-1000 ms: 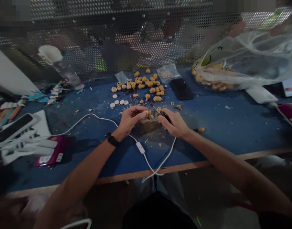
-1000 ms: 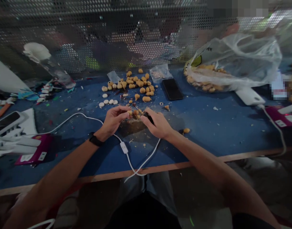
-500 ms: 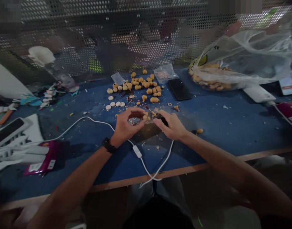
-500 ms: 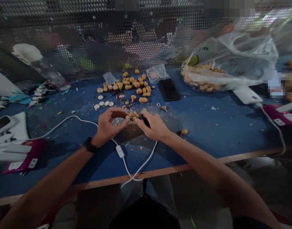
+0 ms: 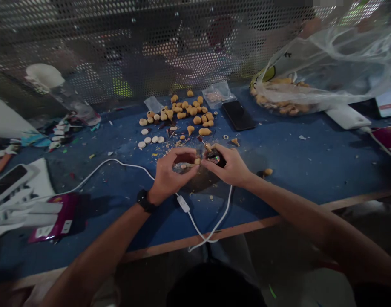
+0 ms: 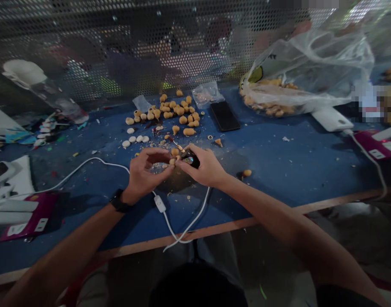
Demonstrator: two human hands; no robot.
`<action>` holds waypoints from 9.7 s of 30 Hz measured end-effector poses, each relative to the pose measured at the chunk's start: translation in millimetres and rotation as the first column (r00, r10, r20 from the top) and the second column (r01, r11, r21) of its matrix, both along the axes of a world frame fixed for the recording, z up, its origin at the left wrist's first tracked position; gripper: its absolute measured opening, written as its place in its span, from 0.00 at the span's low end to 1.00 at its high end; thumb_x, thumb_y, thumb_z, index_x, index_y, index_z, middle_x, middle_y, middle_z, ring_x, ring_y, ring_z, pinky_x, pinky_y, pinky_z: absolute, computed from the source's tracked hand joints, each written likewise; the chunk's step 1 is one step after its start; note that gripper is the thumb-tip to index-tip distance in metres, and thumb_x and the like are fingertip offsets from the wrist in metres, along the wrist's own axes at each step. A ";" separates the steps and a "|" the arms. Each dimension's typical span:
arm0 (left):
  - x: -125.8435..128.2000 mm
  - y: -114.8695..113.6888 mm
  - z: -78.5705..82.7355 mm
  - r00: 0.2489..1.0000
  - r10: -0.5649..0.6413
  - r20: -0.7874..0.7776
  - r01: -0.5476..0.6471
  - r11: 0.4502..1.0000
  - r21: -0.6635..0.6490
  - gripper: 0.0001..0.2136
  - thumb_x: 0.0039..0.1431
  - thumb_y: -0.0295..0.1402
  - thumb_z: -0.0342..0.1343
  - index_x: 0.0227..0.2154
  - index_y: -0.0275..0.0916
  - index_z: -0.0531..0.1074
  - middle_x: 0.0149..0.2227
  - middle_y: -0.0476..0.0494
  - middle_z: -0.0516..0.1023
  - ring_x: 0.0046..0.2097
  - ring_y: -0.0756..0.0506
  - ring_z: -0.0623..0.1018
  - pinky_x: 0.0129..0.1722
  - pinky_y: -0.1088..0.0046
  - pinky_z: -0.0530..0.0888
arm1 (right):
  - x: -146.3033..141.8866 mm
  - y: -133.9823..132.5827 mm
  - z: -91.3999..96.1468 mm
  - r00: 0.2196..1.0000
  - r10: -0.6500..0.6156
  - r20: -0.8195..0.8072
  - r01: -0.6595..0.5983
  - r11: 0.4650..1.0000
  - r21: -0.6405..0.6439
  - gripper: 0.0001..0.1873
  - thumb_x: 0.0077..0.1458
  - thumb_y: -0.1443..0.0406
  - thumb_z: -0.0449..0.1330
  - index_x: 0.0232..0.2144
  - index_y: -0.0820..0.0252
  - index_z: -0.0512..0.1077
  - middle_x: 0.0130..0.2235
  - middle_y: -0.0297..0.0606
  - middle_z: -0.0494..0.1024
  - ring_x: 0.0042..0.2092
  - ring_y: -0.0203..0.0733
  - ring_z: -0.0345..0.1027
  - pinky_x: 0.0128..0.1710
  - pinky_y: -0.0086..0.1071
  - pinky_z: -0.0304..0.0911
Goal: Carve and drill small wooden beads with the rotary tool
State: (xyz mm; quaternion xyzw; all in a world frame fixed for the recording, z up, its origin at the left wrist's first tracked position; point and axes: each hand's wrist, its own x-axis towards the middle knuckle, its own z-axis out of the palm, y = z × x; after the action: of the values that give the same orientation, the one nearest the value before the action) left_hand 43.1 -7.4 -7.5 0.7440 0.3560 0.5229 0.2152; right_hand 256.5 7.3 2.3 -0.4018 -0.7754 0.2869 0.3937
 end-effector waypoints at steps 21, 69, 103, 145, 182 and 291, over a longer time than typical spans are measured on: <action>-2.5 14.2 -4.2 0.996 -0.044 0.076 0.057 0.980 -0.190 0.22 0.55 0.30 0.66 0.51 0.41 0.68 0.38 0.48 0.81 0.36 0.49 0.82 0.38 0.71 0.83 | 27.9 26.9 -17.6 0.965 0.086 0.246 -0.121 0.984 0.129 0.19 0.69 0.49 0.54 0.37 0.57 0.72 0.24 0.30 0.71 0.24 0.36 0.62 0.29 0.31 0.54; -2.3 14.2 1.3 0.985 -0.133 0.114 0.157 0.955 -0.250 0.24 0.55 0.29 0.67 0.54 0.42 0.67 0.35 0.50 0.80 0.35 0.49 0.82 0.39 0.70 0.84 | 46.7 22.4 -4.2 0.906 0.131 0.403 -0.208 0.966 0.154 0.17 0.66 0.51 0.60 0.42 0.55 0.81 0.22 0.32 0.77 0.22 0.36 0.66 0.26 0.30 0.55; -5.3 16.8 -2.8 0.977 -0.170 0.131 0.200 0.943 -0.267 0.26 0.55 0.26 0.67 0.55 0.41 0.67 0.36 0.50 0.81 0.36 0.51 0.82 0.40 0.73 0.83 | 46.9 20.7 -5.2 0.890 0.143 0.433 -0.267 0.933 0.241 0.16 0.67 0.53 0.60 0.40 0.57 0.80 0.23 0.32 0.77 0.23 0.34 0.67 0.26 0.28 0.54; -3.2 13.9 1.8 0.976 -0.151 0.160 0.198 0.921 -0.335 0.25 0.55 0.30 0.69 0.53 0.41 0.67 0.37 0.48 0.81 0.38 0.47 0.85 0.41 0.70 0.86 | 45.1 20.5 -4.9 0.910 0.172 0.377 -0.282 0.924 0.259 0.15 0.66 0.54 0.61 0.39 0.58 0.80 0.22 0.30 0.77 0.22 0.34 0.68 0.26 0.27 0.55; -3.9 14.3 -1.3 0.976 -0.144 0.163 0.189 0.931 -0.311 0.24 0.55 0.29 0.69 0.53 0.42 0.69 0.37 0.48 0.81 0.37 0.49 0.84 0.40 0.72 0.84 | 44.3 19.0 -1.3 0.927 0.131 0.350 -0.219 0.950 0.224 0.15 0.67 0.54 0.60 0.41 0.57 0.80 0.22 0.30 0.76 0.22 0.33 0.66 0.27 0.27 0.56; -8.8 26.6 -2.3 0.928 -0.047 0.369 0.237 0.839 -0.489 0.16 0.43 0.40 0.79 0.35 0.41 0.86 0.32 0.44 0.87 0.32 0.46 0.86 0.36 0.71 0.86 | 38.1 16.3 -9.0 0.957 0.066 0.283 -0.144 0.954 0.262 0.15 0.65 0.54 0.61 0.37 0.58 0.78 0.21 0.29 0.73 0.21 0.33 0.62 0.26 0.28 0.56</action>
State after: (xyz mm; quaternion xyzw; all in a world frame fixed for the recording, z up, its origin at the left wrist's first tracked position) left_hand 34.3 19.2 -9.9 0.5786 0.3853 0.5090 0.5076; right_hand 294.6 23.6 -6.7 -0.3353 -0.8750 0.1374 0.3209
